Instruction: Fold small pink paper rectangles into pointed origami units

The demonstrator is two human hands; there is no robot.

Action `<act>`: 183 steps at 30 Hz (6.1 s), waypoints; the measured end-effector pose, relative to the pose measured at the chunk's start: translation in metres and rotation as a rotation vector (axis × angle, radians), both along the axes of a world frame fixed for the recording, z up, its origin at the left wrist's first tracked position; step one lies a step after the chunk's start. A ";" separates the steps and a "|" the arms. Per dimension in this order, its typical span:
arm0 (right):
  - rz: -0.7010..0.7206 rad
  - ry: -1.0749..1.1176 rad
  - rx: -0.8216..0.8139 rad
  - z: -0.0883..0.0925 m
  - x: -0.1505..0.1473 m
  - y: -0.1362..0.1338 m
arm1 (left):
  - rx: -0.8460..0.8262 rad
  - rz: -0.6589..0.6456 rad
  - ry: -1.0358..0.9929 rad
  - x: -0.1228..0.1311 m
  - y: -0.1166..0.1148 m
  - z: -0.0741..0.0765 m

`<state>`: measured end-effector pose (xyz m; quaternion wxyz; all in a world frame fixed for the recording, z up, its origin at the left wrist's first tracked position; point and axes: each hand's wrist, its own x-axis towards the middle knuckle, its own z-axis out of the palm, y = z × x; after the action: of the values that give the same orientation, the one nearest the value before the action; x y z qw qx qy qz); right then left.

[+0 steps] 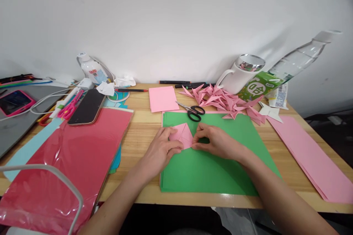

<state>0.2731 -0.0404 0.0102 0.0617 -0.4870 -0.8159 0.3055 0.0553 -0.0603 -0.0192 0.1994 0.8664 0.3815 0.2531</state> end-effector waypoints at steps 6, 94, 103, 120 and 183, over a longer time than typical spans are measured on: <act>0.029 0.038 -0.032 0.000 0.012 0.007 | 0.018 0.000 -0.001 0.001 -0.002 0.001; 0.077 0.403 0.297 -0.023 -0.013 -0.002 | -0.009 -0.118 0.088 -0.001 0.004 0.019; 0.247 0.351 0.071 -0.008 -0.013 -0.006 | 0.408 -0.238 0.553 -0.007 -0.009 0.025; 0.246 0.300 0.186 -0.009 -0.014 -0.008 | 0.567 -0.203 0.490 -0.008 -0.015 0.010; -0.137 0.255 0.247 -0.028 -0.029 0.001 | -0.146 0.467 0.107 0.016 -0.015 0.016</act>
<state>0.2444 -0.0398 -0.0176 0.2444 -0.4875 -0.7977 0.2573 0.0708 -0.0751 -0.0027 0.1769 0.7503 0.5985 0.2180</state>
